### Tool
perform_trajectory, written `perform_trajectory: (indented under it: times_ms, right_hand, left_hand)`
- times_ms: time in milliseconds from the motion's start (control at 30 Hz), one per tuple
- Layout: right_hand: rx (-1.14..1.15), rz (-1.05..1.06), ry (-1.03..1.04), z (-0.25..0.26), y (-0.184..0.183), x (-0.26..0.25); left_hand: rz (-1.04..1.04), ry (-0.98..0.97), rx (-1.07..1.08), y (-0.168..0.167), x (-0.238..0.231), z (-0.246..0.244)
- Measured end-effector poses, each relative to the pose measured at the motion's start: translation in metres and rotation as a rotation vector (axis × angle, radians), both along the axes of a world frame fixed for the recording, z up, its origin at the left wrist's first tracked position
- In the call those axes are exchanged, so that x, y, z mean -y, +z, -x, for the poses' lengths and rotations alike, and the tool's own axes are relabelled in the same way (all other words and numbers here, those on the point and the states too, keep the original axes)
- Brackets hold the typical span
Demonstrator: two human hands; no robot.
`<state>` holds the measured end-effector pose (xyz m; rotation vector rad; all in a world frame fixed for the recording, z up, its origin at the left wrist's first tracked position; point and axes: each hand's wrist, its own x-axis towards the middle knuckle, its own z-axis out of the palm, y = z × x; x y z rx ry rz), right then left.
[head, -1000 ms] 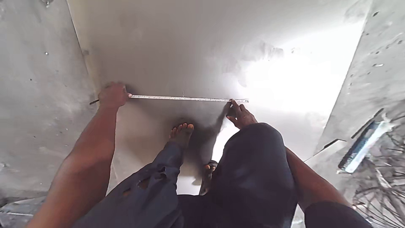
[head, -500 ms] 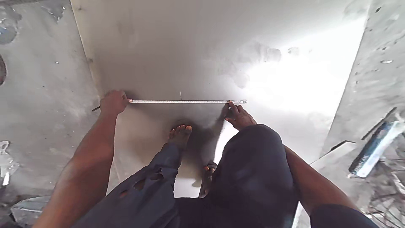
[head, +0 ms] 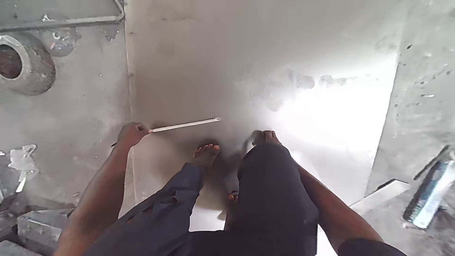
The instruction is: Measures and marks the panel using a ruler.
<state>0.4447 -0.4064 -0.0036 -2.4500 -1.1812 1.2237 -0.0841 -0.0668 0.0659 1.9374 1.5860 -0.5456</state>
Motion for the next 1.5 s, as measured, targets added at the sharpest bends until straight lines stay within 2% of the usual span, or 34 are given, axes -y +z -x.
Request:
perform_trajectory:
  times_ms: [67,167,333,500,633,800,933,1067,1133,1200,1300,1367,1433,1500]
  right_hand:
    - [0.111,0.019,0.076,0.004,-0.008,0.001]
    - [0.015,0.047,0.133,0.0,0.008,-0.007]
    - [-0.019,0.077,0.188,-0.007,0.002,-0.008]
    - [0.008,0.095,0.23,-0.005,0.004,-0.011]
    - [0.022,0.086,0.242,-0.003,0.004,-0.013]
    - [0.017,0.106,0.238,-0.003,0.007,-0.014]
    - [0.02,0.127,0.205,0.006,0.016,-0.021]
    - [-0.044,0.216,0.271,-0.011,0.001,-0.032]
    - [-0.186,0.353,0.375,-0.029,0.021,-0.066]
    - [-0.174,0.427,0.548,-0.023,0.062,-0.117]
    - [-0.116,0.434,0.757,0.021,0.121,-0.195]
    - [-0.081,0.331,0.897,0.066,0.136,-0.233]
    - [-0.056,0.139,0.95,0.119,0.122,-0.25]
    - [-0.018,-0.018,0.784,0.177,0.087,-0.246]
  left_hand:
    - [-0.037,0.055,-0.03,0.023,0.011,0.032]
    - [-0.096,0.119,-0.057,0.059,0.034,0.082]
    - [-0.184,0.118,-0.108,0.137,0.041,0.141]
    - [-0.278,-0.056,-0.251,0.235,0.02,0.151]
    - [-0.318,-0.081,-0.25,0.276,0.005,0.135]
    - [-0.289,-0.117,-0.235,0.243,-0.021,0.115]
    - [-0.256,-0.106,-0.214,0.188,-0.05,0.116]
    - [-0.198,-0.146,-0.211,0.126,-0.074,0.118]
    - [-0.198,-0.173,-0.173,0.094,-0.084,0.116]
    - [-0.184,-0.177,-0.139,0.066,-0.089,0.109]
    - [-0.119,-0.137,-0.059,0.035,-0.088,0.086]
    - [-0.092,-0.132,-0.01,0.009,-0.091,0.084]
    - [-0.099,-0.13,0.008,-0.026,-0.097,0.089]
    - [-0.113,-0.118,0.013,-0.043,-0.097,0.079]
